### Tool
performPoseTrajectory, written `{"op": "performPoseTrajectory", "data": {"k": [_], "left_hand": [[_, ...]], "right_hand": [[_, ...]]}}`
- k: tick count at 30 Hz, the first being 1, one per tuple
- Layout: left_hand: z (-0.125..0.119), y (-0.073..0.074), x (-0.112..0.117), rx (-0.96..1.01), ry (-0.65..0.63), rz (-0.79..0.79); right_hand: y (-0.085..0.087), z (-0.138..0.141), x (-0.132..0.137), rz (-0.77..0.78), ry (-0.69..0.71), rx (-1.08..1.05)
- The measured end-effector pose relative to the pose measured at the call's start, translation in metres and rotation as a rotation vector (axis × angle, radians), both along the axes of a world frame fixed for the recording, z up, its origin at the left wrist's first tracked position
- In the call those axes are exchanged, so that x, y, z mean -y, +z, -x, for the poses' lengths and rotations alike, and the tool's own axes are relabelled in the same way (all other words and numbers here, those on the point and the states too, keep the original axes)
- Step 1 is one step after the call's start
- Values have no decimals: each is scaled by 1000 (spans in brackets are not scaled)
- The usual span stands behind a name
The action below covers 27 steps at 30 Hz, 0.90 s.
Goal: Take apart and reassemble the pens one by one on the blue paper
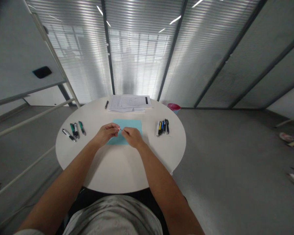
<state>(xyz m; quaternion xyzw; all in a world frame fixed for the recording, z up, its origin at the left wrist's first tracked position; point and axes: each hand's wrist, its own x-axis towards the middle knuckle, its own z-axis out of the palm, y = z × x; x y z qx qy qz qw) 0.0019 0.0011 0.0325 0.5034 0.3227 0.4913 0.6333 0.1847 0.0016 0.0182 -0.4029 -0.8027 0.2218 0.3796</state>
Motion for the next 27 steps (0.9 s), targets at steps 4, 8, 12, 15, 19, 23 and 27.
{"op": "performPoseTrajectory", "data": {"k": [4, 8, 12, 15, 19, 23, 27], "left_hand": [[0, 0, 0, -4, -3, 4], [0, 1, 0, 18, 20, 7], [0, 2, 0, -3, 16, 12], [-1, 4, 1, -16, 13, 13], [0, 1, 0, -29, 14, 5], [2, -5, -4, -45, 8, -13], [2, -8, -7, -110, 35, -52]], "right_hand": [[0, 1, 1, -17, 19, -55], [-1, 1, 1, -13, 22, -100], [-2, 1, 0, -7, 3, -70], [-1, 2, 0, -20, -2, -46], [-1, 2, 0, -36, 4, -10], [0, 2, 0, -53, -4, 25], [2, 2, 0, -63, -26, 92]]}}
